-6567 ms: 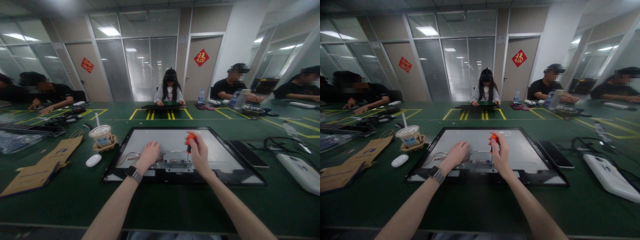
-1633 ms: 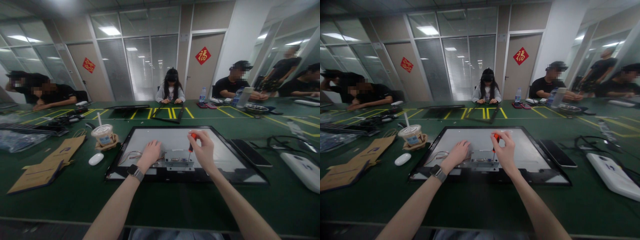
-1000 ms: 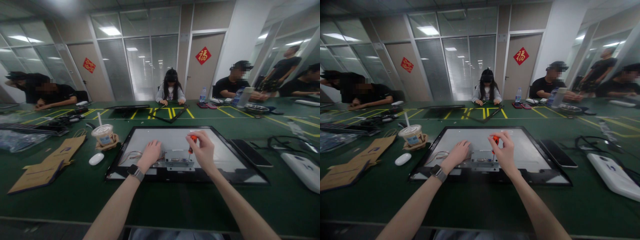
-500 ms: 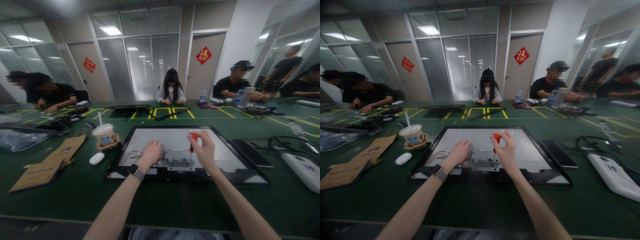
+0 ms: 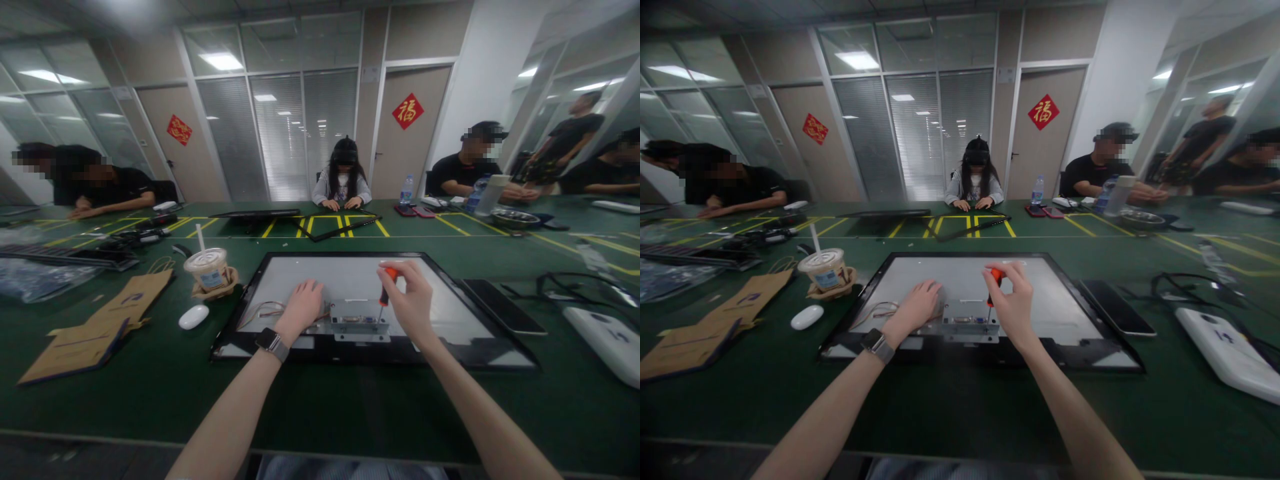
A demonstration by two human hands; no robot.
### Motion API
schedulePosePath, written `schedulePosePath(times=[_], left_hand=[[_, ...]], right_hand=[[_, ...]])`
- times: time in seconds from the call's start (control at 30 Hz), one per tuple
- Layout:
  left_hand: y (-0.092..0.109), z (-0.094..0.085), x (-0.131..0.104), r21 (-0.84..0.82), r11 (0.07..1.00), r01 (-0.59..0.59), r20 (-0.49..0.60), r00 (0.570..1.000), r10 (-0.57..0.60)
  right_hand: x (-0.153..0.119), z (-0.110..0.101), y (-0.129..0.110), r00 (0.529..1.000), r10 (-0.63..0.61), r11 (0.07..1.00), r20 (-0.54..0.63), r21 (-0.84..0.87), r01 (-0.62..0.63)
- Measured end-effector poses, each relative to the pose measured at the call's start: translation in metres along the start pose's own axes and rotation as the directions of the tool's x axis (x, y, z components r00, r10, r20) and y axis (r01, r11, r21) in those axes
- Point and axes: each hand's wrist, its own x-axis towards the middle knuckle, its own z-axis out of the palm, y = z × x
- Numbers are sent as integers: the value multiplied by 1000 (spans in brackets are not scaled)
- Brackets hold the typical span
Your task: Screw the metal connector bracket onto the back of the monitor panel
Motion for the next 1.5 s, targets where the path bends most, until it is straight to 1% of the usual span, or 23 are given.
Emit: schedulePosePath(times=[0.1, 0.27, 0.33, 0.4, 0.5, 0.63, 0.73, 0.83, 0.9, 0.93, 1.07, 1.17, 1.33, 1.4, 1.5], left_hand=[[0, 1, 0, 3, 1000, -8, -1, 1000, 8], [-2, 6, 2, 15, 999, -36, -20, 999, 37], [-2, 6, 2, 16, 999, -37, -23, 999, 37], [-2, 5, 1, 13, 999, -32, -17, 999, 32], [-1, 2, 0, 4, 1000, -25, -13, 1000, 25], [0, 0, 0, -2, 1000, -13, -11, 1000, 13], [0, 0, 0, 1, 1000, -15, -10, 1000, 15], [0, 1, 0, 9, 1000, -23, -8, 1000, 23], [0, 1, 0, 10, 1000, -23, -2, 1000, 23], [0, 1, 0, 9, 1000, -20, 1, 1000, 20], [0, 0, 0, 5, 1000, -18, -5, 1000, 18], [0, 0, 0, 2, 1000, -20, -12, 1000, 20], [-1, 2, 0, -7, 1000, -26, -15, 1000, 26], [-2, 3, 1, -6, 1000, -27, -16, 1000, 27], [-1, 4, 0, 0, 1000, -19, -21, 1000, 19]], right_hand=[[1, -1, -1, 1000, -2, 1000, -11, -10, 2], [-2, -2, 0, 995, 86, 989, 43, 114, -90], [-3, -1, 0, 993, 99, 985, 60, 136, -107], [-3, -1, 0, 996, 66, 993, 52, 95, -70], [-1, -1, 0, 1000, -18, 1000, 15, -11, 19], [-1, 0, -1, 999, -36, 999, -18, -34, 35], [-2, -1, -1, 1000, -1, 1000, -2, 21, 1], [-4, 0, -1, 995, 79, 990, 56, 113, -85], [-4, 0, -1, 991, 102, 985, 81, 134, -112], [-3, 0, -1, 993, 89, 987, 80, 124, -98], [-2, 0, -3, 999, -24, 999, 31, 29, 24], [-3, -1, -4, 999, -18, 1000, 29, 16, 18], [-4, -2, 0, 995, 34, 994, 91, 99, -43], [-3, -2, -1, 997, 11, 998, 82, 65, -17], [0, -1, -4, 998, -62, 998, 27, -24, 62]])
